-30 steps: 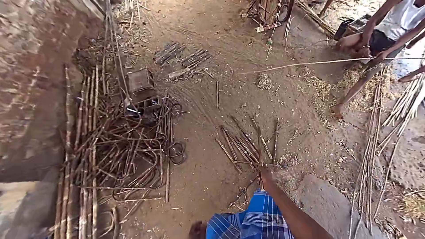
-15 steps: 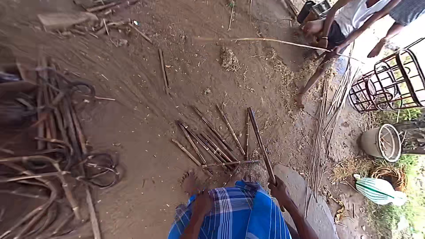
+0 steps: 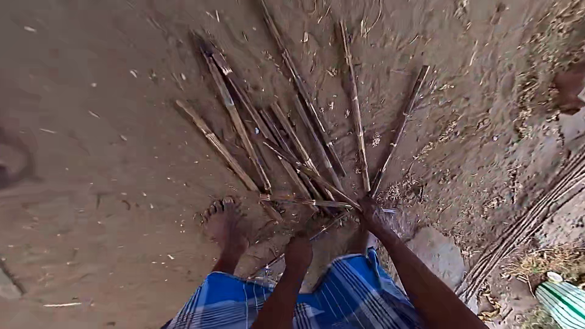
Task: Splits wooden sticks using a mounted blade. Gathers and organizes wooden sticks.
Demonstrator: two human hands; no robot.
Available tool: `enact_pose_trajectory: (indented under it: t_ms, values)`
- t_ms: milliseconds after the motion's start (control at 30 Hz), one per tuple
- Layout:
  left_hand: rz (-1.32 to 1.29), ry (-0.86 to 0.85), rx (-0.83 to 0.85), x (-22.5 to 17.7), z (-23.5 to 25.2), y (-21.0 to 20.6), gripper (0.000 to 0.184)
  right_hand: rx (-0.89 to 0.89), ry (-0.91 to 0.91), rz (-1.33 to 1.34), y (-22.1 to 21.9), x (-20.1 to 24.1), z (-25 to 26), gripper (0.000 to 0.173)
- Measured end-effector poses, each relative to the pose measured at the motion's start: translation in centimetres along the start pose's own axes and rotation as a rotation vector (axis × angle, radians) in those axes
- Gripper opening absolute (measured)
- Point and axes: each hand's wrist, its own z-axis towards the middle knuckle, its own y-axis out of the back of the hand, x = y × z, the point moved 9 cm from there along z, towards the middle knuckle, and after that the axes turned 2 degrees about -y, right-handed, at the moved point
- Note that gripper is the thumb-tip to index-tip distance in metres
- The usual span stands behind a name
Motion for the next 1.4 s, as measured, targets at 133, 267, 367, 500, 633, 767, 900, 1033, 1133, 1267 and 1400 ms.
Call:
enact_pose_trajectory:
  t_ms: [133,267,367,500,633,767,900,1033,1133,1267,1400]
  values:
    - [0.099,0.02,0.041,-1.5,5.7,-4.7,0.047,0.105,0.06,-0.053,-7.6,-3.7,5.2,0.037]
    - [0.203,-0.09,0.063,-0.6,8.4,-6.2,0.043,0.246,-0.025,0.015,-8.5,-2.5,5.5,0.061]
    - [0.135,-0.106,0.091,1.4,7.4,-5.3,0.05,0.301,-0.013,0.087,-8.9,-1.3,5.7,0.054]
    - [-0.017,-0.189,-0.063,3.9,3.4,0.0,0.042,0.264,-0.037,0.152,-7.7,0.3,6.0,0.034]
    - [-0.294,-0.22,-0.328,5.6,-0.9,7.7,0.041,0.38,-0.007,0.062,-8.5,-0.4,5.1,0.065]
    - [-0.562,-0.128,-0.865,12.1,-2.9,16.5,0.042,0.414,0.014,-0.185,-13.2,-0.4,3.5,0.06]
    - [-1.15,0.171,-0.853,15.9,-1.1,20.8,0.041,0.308,-0.059,0.014,-11.9,-0.7,3.3,0.047]
    - [-1.042,0.241,-0.842,18.9,5.9,21.9,0.074,-0.038,-0.272,0.255,-0.8,-1.4,3.9,0.045]
    - [-0.946,0.404,-0.795,17.8,8.9,22.8,0.101,-0.352,-0.461,0.272,7.2,-5.9,8.0,0.054]
    - [-0.814,0.444,-0.761,15.3,9.3,24.6,0.091,-0.443,-0.65,0.311,11.2,-12.3,14.7,0.077]
    - [-0.813,0.329,-0.753,13.3,10.1,24.4,0.091,-0.424,-0.688,0.283,10.2,-12.8,16.9,0.083]
